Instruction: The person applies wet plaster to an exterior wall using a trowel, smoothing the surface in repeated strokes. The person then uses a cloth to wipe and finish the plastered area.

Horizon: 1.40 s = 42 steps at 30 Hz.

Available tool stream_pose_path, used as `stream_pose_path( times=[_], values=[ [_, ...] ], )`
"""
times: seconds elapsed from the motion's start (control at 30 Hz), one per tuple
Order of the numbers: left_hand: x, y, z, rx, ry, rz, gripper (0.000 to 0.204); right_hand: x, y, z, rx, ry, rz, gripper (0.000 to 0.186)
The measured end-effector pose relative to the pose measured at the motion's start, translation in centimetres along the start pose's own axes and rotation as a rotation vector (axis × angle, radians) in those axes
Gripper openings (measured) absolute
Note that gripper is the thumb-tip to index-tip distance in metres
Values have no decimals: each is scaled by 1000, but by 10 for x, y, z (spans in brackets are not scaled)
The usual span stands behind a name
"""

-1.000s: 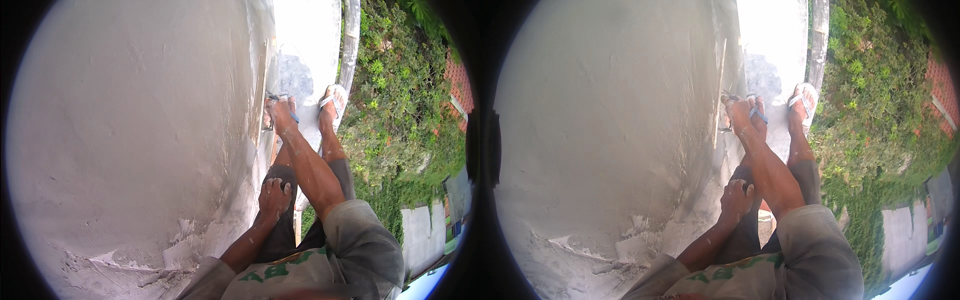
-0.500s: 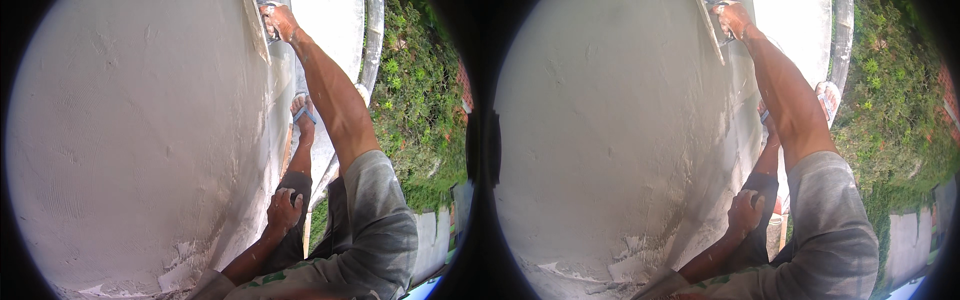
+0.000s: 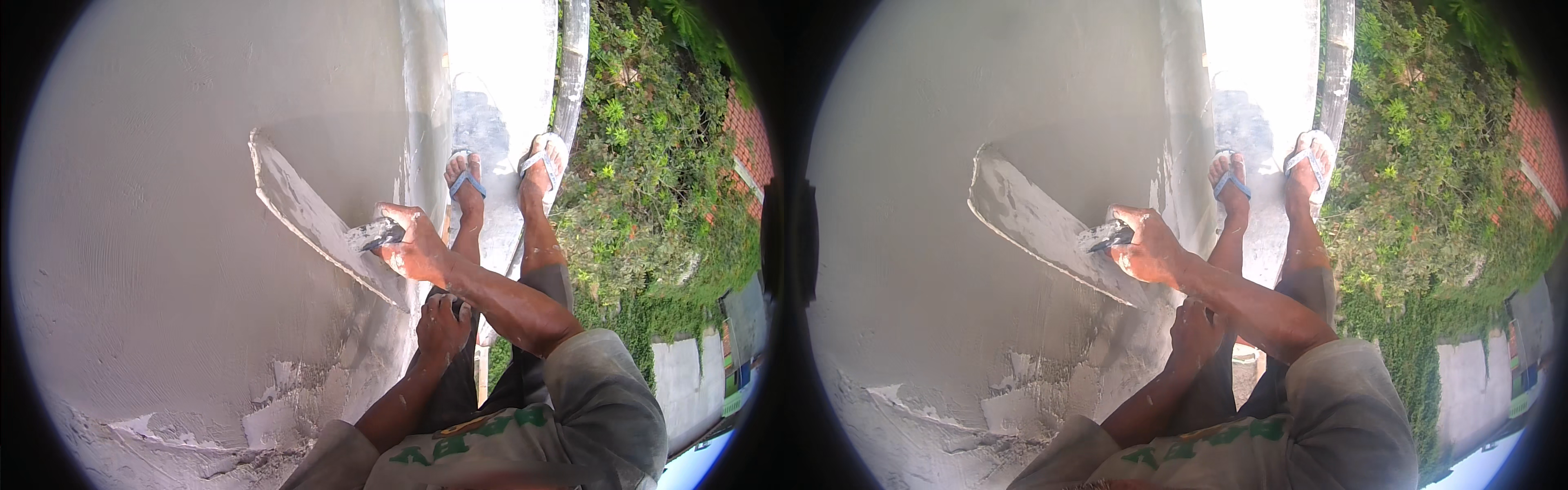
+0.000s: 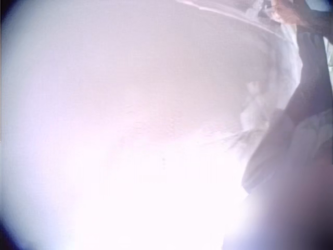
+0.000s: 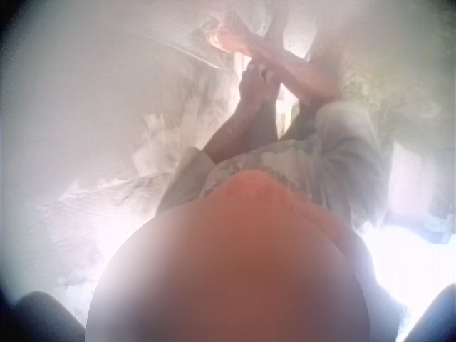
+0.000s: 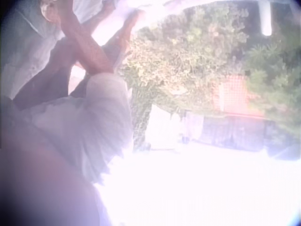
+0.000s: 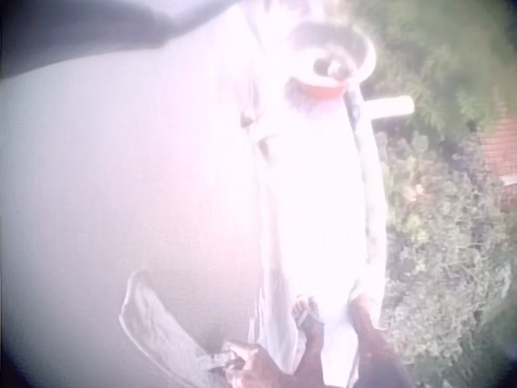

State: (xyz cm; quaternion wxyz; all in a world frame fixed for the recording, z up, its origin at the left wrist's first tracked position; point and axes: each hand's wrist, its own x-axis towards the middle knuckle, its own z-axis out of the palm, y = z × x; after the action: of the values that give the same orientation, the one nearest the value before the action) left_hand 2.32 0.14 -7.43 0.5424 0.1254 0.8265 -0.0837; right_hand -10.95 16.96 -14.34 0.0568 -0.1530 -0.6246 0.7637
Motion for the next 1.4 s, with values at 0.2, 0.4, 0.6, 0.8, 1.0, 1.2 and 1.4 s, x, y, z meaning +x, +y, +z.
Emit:
stream_pose_path(
  times=[0.2,0.4,0.6,0.8,1.0,1.2,1.4],
  values=[
    [12,-13,10,-289,-145,68,46,-27,-55,21,427,237,-34,40],
    [0,25,-35,-46,21,-34,42,58,39,-55,686,483,803,25],
    [2,24,-41,-70,-3,-89,40,131,107,-71,763,424,741,18],
    [0,25,-34,-50,50,-45,40,110,28,-58,621,320,741,12],
    [5,15,-31,-64,-8,12,43,36,-59,-12,169,107,446,24],
    [9,8,-26,39,56,142,43,-4,-50,0,654,140,693,46],
    [10,24,-45,-12,-24,-39,42,72,15,-46,787,538,849,18]
  ],
)
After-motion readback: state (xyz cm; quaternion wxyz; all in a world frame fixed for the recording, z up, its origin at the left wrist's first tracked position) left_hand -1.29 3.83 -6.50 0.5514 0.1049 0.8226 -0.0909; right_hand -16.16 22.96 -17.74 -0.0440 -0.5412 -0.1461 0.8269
